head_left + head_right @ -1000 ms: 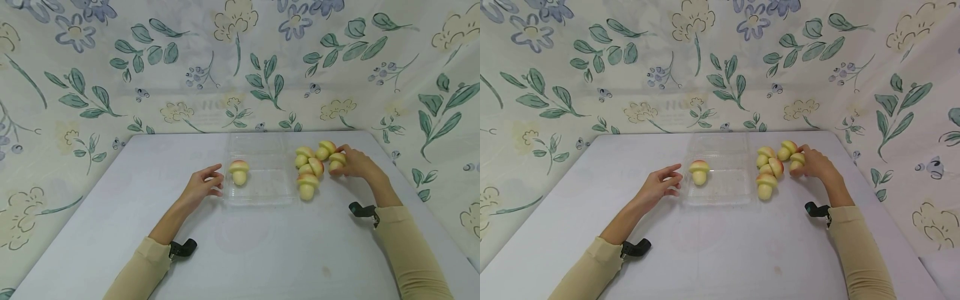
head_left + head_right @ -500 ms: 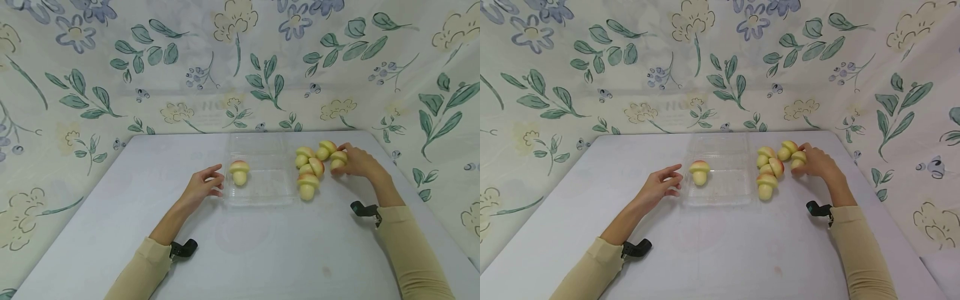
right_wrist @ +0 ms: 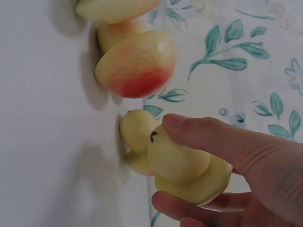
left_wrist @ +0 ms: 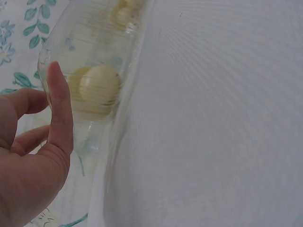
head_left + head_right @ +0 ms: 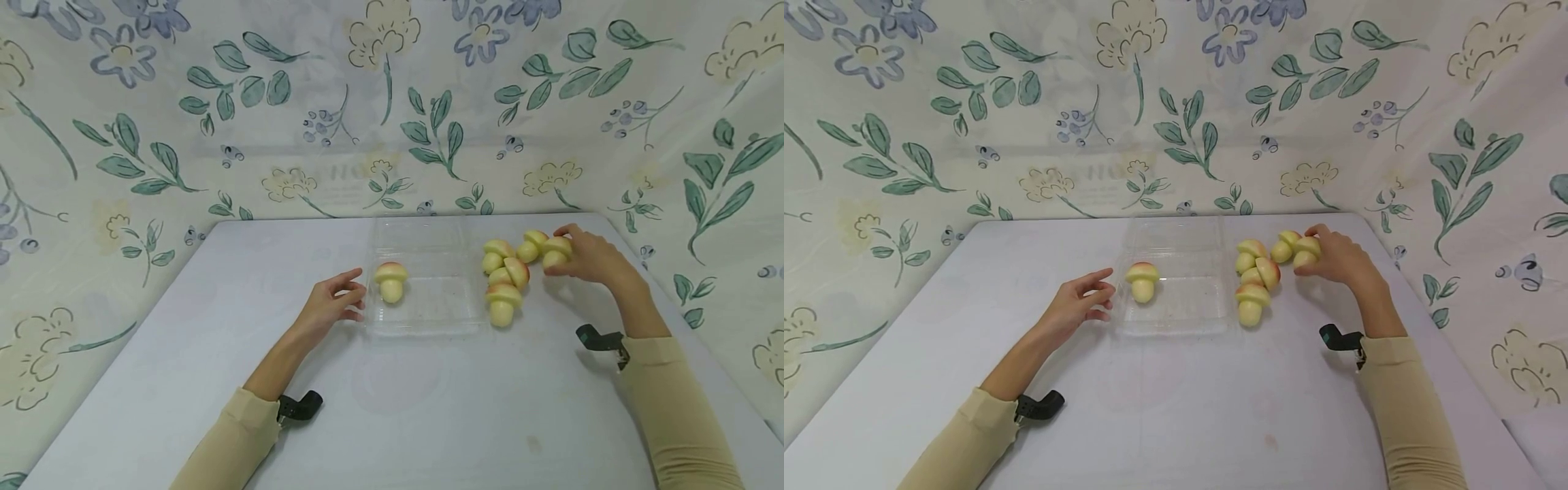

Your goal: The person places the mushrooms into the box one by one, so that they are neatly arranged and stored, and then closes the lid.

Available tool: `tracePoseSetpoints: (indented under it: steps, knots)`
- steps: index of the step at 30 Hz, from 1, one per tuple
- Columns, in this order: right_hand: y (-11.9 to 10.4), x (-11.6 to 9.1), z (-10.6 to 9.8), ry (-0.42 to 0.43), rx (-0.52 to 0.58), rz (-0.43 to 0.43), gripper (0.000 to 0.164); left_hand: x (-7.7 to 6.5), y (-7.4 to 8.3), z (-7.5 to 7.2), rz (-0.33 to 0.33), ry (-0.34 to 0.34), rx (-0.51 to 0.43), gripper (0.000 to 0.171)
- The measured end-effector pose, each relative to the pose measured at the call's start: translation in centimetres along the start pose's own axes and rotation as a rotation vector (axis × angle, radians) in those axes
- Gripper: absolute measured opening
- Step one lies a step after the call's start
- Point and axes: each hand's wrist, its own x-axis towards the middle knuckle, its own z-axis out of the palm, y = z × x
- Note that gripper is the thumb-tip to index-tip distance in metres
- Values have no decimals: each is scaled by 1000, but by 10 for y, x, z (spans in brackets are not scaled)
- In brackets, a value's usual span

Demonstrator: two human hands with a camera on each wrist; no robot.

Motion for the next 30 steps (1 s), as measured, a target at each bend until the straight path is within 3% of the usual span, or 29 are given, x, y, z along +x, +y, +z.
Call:
tracePoseSetpoints:
  steps: [11, 30]
  knots:
    - [-14, -7, -8, 40, -22, -56, 85, -1, 2, 1, -9, 7, 6, 58]
    - [-39, -11, -4, 71, -51, -132, 76, 1, 1, 0, -8, -2, 2, 58]
